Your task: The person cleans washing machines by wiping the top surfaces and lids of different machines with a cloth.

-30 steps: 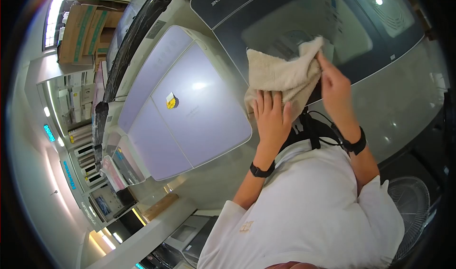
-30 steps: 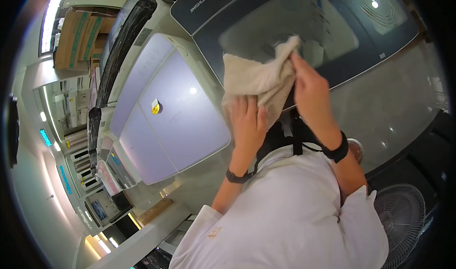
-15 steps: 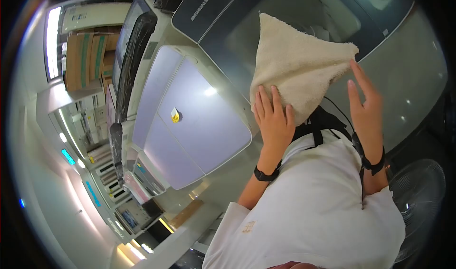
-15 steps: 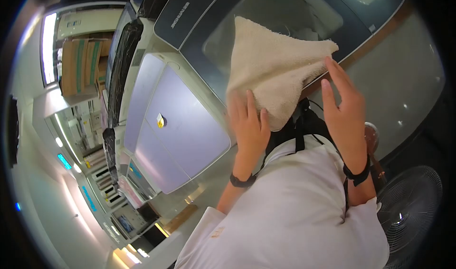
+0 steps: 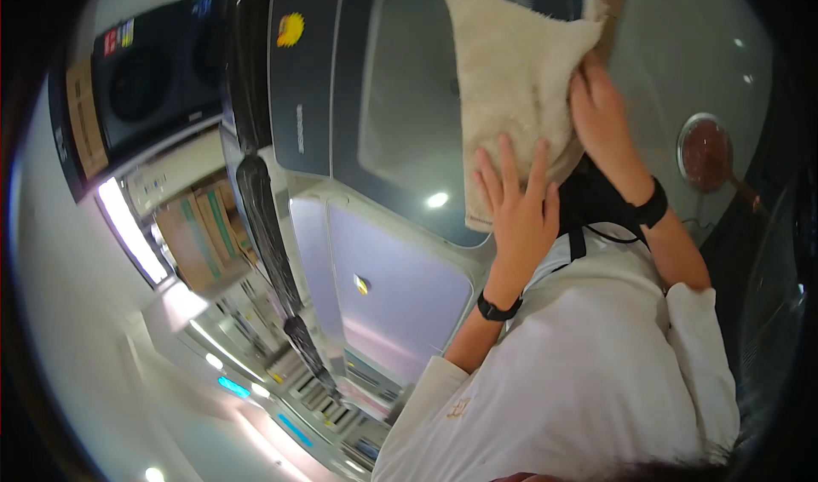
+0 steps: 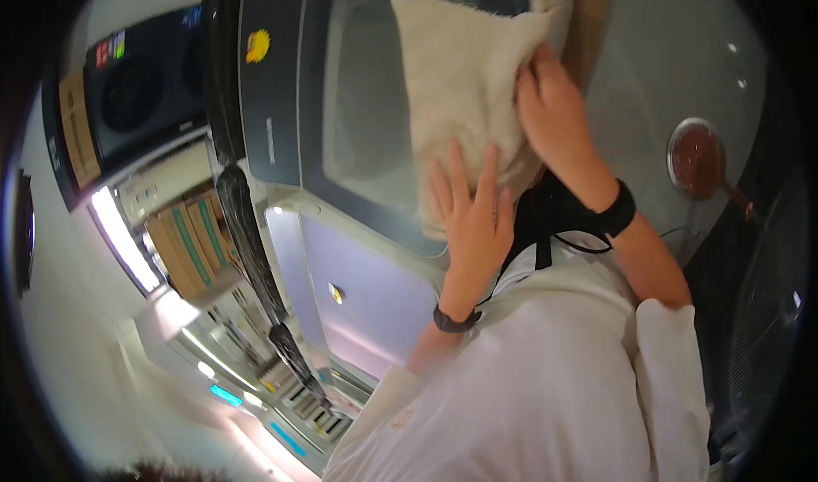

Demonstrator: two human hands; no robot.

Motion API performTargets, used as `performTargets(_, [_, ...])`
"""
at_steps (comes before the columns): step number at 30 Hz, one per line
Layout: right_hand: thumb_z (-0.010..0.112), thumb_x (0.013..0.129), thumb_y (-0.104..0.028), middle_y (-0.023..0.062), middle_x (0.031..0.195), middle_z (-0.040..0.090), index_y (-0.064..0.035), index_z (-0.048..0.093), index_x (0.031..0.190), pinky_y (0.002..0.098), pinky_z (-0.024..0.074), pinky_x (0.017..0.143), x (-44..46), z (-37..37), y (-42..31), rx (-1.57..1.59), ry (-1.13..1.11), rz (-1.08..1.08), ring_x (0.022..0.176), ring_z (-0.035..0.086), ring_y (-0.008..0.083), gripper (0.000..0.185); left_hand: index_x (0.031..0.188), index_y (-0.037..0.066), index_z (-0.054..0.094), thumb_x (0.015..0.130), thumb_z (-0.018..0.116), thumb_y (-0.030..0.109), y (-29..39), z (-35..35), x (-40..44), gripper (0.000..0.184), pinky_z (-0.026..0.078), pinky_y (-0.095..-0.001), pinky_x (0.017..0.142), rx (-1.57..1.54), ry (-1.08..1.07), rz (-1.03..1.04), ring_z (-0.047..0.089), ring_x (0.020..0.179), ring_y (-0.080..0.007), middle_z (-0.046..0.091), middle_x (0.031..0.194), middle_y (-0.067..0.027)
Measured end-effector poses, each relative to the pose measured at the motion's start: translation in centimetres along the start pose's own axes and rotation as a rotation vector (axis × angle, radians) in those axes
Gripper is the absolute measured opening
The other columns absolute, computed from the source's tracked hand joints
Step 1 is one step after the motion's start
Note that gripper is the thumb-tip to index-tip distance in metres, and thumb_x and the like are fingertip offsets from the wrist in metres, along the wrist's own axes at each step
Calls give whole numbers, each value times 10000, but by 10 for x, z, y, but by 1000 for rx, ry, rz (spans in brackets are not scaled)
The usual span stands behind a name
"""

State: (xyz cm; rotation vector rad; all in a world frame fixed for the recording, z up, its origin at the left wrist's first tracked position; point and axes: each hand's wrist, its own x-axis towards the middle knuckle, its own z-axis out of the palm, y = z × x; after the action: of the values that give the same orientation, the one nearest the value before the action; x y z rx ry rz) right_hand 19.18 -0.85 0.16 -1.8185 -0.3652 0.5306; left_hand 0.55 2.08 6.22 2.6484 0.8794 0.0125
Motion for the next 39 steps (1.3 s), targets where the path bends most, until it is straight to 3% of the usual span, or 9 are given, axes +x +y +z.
performTargets(2, [490,1057,-192,298,1330,631,-41,450,1528,451,479,1056,-20,10,6,82,14,-55,1246,582,503,496,1559,174,539,989,625,244,-7,0,-18,581,190,-715,1206,34,-22,28,190,1528,-612,256,1697,-288])
performTargets(5, [424,1132,-217,217,1589,497,12,406,1586,360,339,1215,-44,18,14,302,-145,192,1474,474,315,509,1583,156,503,992,622,275,-14,1,-26,615,193,-711,1207,87,-44,78,199,1521,-617,265,1691,-293])
performTargets(12, [357,1159,-302,195,1697,331,21,273,1646,354,215,1281,25,50,17,439,303,138,1584,289,282,590,1640,97,386,1020,601,317,12,-14,52,692,198,-707,1204,101,-71,29,189,1507,-642,264,1680,-316])
performTargets(16, [414,1117,-231,215,1696,318,28,219,1653,363,196,1293,20,42,-19,471,298,5,1597,259,316,626,1657,101,343,1030,580,296,5,-15,45,698,157,-706,1222,58,-143,24,98,1546,-621,172,1728,-274])
performTargets(22, [407,1140,-284,175,1748,209,22,162,1670,360,155,1304,1,38,12,693,85,223,1622,178,274,659,1655,86,339,1018,603,308,0,-15,22,725,159,-719,1212,102,-165,81,88,1541,-634,168,1722,-291])
performTargets(25, [408,1148,-327,181,1751,197,33,160,1667,356,128,1309,41,29,7,637,207,3,1628,153,277,678,1661,86,324,1015,611,325,19,-8,55,745,162,-722,1210,123,-150,74,86,1537,-640,164,1720,-295])
performTargets(31, [407,1137,-291,221,1741,202,62,203,1649,371,132,1311,154,-14,-9,566,256,-46,1627,164,318,655,1671,91,294,1031,588,370,71,-2,147,758,152,-729,1207,69,-122,-29,83,1534,-644,163,1721,-290])
performTargets(37, [417,1122,-243,230,1728,241,62,284,1628,393,181,1299,269,-63,-14,251,318,-213,1609,209,376,606,1666,122,328,1039,578,342,122,12,246,710,144,-732,1207,75,-54,-32,108,1534,-632,197,1718,-275])
performTargets(39, [416,1137,-240,184,1739,244,-4,293,1648,372,191,1292,307,-80,-5,52,362,-259,1611,217,346,576,1656,133,357,1038,579,322,135,15,276,683,150,-733,1206,77,-22,-35,119,1534,-627,224,1711,-273])
